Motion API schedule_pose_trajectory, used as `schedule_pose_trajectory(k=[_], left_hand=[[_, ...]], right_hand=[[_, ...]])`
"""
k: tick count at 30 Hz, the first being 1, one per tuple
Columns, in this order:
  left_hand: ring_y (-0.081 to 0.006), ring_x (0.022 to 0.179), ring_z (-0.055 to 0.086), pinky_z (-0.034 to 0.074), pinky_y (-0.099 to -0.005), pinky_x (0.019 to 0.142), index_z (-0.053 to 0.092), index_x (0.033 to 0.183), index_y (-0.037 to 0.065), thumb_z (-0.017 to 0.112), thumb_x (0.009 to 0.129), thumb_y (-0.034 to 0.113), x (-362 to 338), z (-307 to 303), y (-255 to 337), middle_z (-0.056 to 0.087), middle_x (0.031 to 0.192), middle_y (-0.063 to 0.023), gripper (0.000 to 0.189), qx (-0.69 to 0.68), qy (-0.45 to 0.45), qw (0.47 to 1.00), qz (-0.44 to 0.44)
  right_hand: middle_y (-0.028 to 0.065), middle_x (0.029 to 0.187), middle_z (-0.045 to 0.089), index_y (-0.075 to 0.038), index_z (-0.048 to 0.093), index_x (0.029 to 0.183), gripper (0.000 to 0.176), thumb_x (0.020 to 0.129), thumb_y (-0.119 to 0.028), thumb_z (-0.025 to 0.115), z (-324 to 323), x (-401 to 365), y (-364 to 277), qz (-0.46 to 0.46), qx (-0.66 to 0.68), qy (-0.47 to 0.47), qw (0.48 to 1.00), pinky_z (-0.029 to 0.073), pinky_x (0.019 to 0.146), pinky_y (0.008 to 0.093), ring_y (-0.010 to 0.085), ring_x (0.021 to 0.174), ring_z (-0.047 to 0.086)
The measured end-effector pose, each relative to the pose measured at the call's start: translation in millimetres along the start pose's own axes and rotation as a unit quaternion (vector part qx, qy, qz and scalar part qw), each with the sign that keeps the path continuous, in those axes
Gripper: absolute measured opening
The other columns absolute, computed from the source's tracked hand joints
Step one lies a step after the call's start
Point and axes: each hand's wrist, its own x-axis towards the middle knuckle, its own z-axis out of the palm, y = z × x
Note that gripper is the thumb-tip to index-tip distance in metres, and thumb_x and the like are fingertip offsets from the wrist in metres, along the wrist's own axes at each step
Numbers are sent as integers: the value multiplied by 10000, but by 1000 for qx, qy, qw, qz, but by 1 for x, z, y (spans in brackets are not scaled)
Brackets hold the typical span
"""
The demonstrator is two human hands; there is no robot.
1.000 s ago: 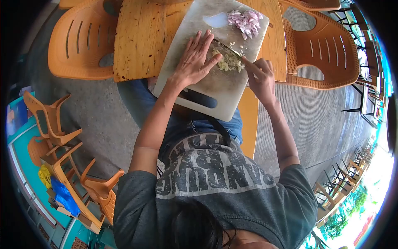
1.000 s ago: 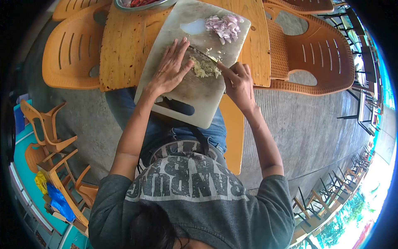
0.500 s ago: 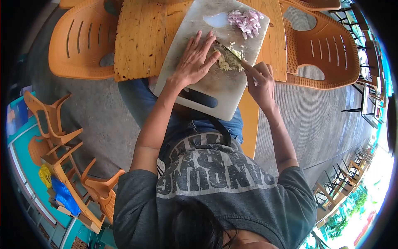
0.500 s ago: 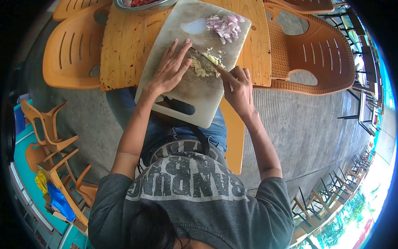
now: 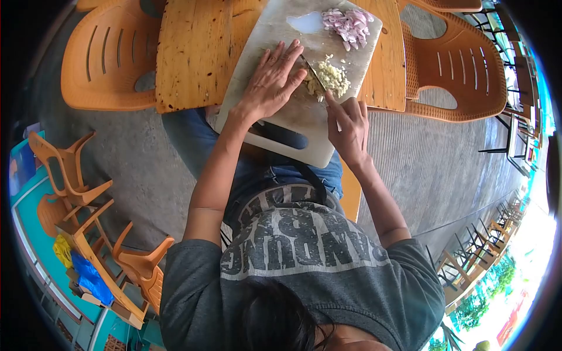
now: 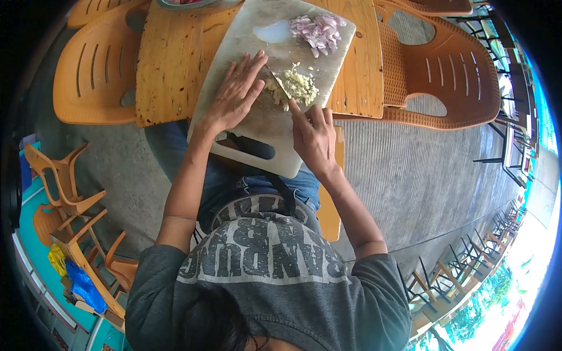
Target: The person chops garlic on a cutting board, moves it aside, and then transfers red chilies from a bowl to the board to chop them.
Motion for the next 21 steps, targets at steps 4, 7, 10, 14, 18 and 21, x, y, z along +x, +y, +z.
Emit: schedule_pose_trajectory(k=[4,7,10,14,18,21], left_hand=[[-305,1526,139,66,-445,1256,272,1561,105,226,1015,644,-4,1,2,263,1628,-95,768,8,2,1000,11],[-309,1526,139,66,-448,1255,269,1559,103,238,1016,641,-2,2,3,247,1633,-97,764,2,0,1000,-4],[-299,1531,115,56,-447,1256,243,1572,120,198,1033,608,-3,3,1,218,1642,-93,729,41,-3,999,5],[-303,1530,117,56,-450,1255,240,1571,110,223,1034,602,-6,4,4,217,1643,-93,728,28,-5,1000,-6],[-308,1530,118,59,-455,1254,232,1572,110,229,1035,600,1,2,2,211,1644,-97,727,42,2,999,1],[-312,1530,113,59,-457,1253,227,1574,113,232,1036,597,1,1,-1,206,1645,-99,723,44,5,999,7]], right_hand=[[64,801,494,-109,707,1202,438,787,33,695,-17,8,1,-16,10,13,1000,438,673,368,254,749,483],[63,800,489,-109,703,1215,451,790,40,690,1,-1,15,-18,21,8,1000,436,693,368,251,745,475],[57,774,496,-108,715,1202,437,794,50,701,2,-3,26,-19,34,12,999,425,703,366,234,725,474],[53,776,513,-109,727,1181,411,802,50,701,-10,6,24,-19,38,16,999,424,701,355,223,731,477],[49,791,513,-107,726,1175,424,784,52,687,-9,13,36,-27,49,12,998,434,714,356,238,759,481],[49,797,505,-114,727,1177,439,776,59,678,-13,14,35,-26,49,0,998,439,715,365,242,769,483]])
